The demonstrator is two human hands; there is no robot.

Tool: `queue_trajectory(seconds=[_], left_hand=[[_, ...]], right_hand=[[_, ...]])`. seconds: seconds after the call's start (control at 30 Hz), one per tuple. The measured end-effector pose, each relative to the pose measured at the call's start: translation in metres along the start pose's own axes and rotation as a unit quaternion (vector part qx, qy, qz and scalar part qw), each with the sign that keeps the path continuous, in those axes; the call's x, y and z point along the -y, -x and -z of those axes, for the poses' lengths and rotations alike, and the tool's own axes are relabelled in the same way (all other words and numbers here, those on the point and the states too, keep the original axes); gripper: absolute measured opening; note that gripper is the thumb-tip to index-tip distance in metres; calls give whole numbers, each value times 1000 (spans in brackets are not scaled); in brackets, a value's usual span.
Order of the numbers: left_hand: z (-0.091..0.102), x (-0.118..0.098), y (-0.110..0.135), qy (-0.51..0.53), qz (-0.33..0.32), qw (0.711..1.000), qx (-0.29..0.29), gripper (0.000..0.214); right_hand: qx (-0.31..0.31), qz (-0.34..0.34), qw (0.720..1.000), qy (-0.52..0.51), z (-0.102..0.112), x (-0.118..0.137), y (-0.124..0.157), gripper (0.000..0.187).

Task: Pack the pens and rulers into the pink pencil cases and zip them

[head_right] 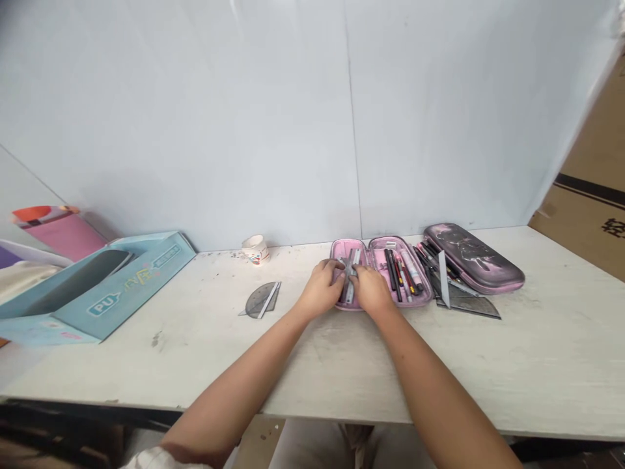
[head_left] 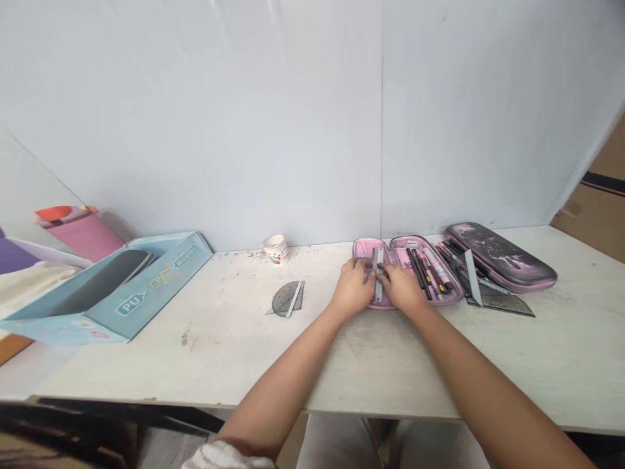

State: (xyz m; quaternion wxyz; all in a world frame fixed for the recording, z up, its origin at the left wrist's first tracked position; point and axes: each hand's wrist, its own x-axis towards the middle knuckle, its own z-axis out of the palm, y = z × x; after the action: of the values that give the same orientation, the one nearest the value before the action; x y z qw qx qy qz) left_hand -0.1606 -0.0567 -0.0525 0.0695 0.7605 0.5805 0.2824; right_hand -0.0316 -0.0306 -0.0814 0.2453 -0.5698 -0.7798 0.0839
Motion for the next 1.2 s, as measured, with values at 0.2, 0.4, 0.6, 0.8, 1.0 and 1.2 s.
queue_trajectory(seconds=[0.2,0.4,0.6,0.8,1.0,1.2], left_hand=[[48,67,29,-45,79,996,-21,27],[81,131,55,-137,257,956,-31,36],[76,143,63,-215,268,939,-9,55],[74,146,64,-168,260,951,-12,52],[73,123,60,128,157,979,-28,38],[59,62,52,349,-33,937,-9,38]], right_hand=[[-20,12,999,45,0,0,1,32],[-27,143,988,53,4,80,14,33],[92,195,970,114,-36,169,24,46],[123,201,958,163,-49,187,27,45],[104,170,968,153,-23,171,30,34],[-87,65,994,0,11,105,23,32]])
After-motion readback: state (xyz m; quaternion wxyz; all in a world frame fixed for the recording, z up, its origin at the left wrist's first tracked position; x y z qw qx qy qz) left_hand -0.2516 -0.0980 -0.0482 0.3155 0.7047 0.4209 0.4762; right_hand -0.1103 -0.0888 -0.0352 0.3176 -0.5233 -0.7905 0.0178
